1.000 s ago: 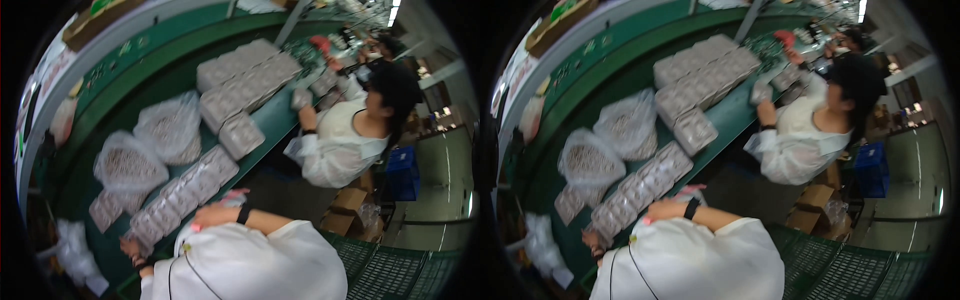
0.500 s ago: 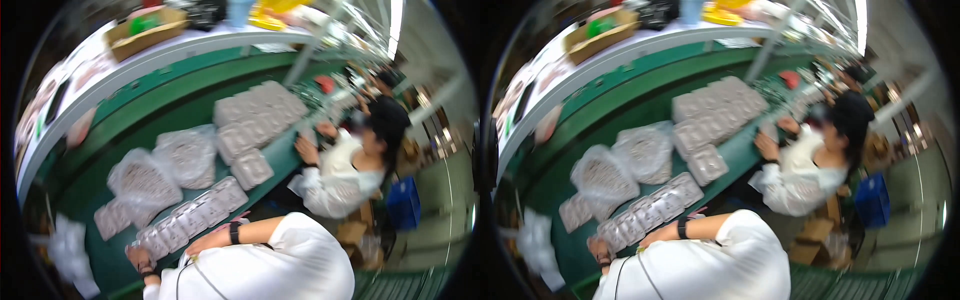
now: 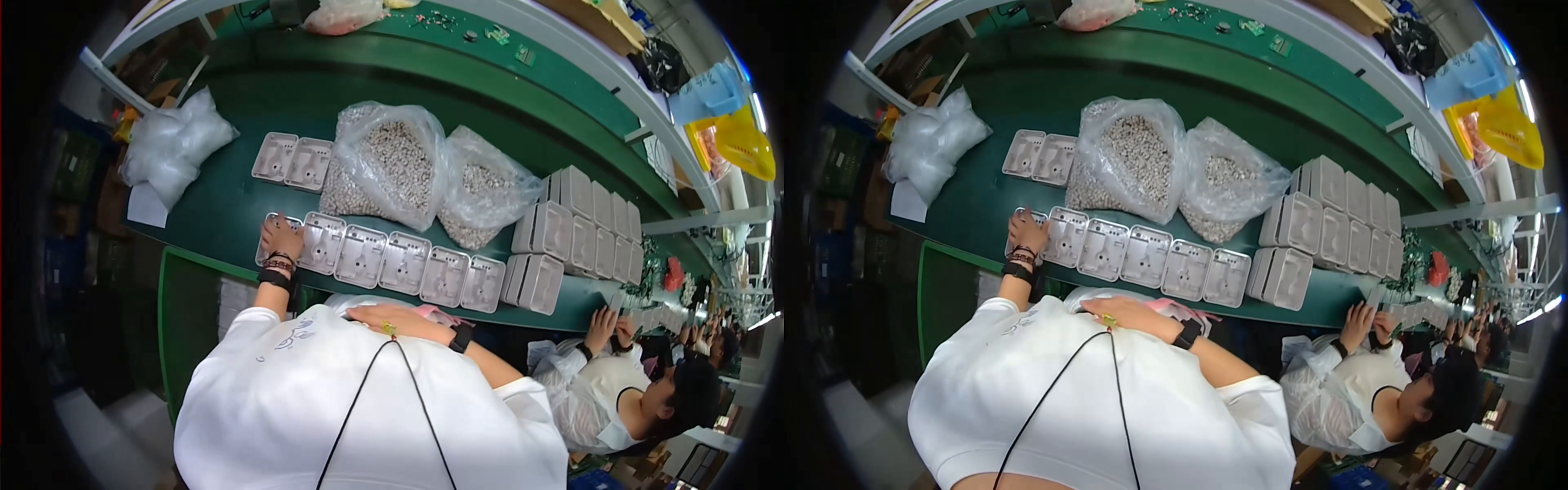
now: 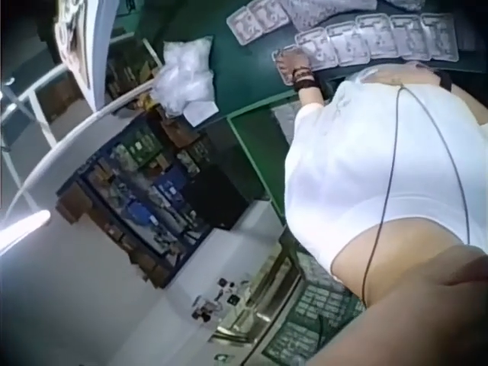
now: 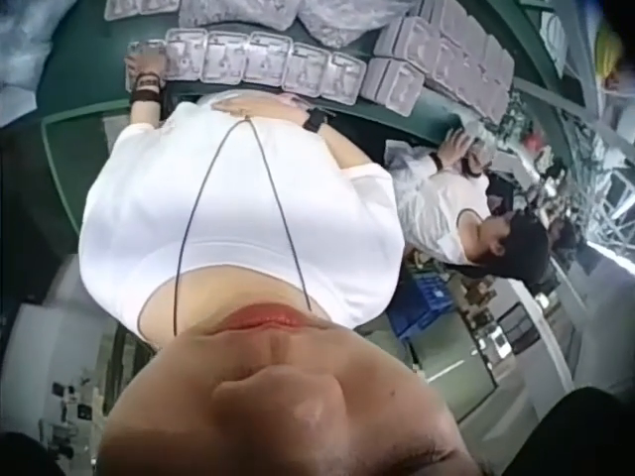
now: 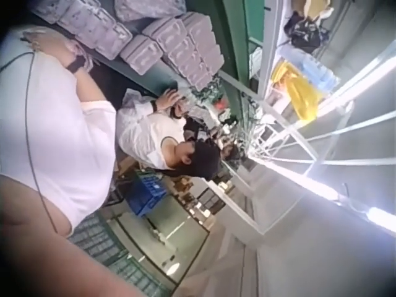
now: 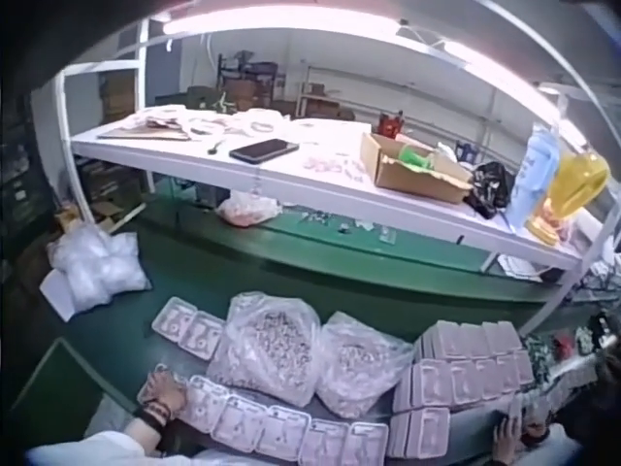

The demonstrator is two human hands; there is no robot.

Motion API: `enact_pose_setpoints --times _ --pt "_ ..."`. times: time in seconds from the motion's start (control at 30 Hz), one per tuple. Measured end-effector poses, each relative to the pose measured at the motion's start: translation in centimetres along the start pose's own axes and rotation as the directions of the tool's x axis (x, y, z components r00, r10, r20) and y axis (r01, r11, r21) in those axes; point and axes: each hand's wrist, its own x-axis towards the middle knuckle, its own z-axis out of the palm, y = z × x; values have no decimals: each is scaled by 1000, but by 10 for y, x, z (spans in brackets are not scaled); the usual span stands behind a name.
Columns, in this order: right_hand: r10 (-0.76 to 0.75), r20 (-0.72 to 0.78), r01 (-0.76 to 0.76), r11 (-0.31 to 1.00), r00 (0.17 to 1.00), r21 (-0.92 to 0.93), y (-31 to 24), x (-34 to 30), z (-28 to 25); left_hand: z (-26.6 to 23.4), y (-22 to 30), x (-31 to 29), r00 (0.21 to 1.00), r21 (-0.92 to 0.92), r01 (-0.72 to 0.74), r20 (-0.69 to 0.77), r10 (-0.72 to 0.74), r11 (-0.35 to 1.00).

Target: The person picks up small white components from a bag and inserts them into plastic housings by hand. They then stack the completed housings together and place them into a green plastic crate.

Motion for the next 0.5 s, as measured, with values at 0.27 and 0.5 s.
enact_pose_setpoints --times 0.27,0.5 --pt "-215 -408 173 975 887 -138 0 -1 -14 -70 140 19 687 -335 -717 -491 536 612" --pt "-302 -140 321 935 943 150 -37 -18 -9 17 227 35 576 -20 -802 -293 763 597"
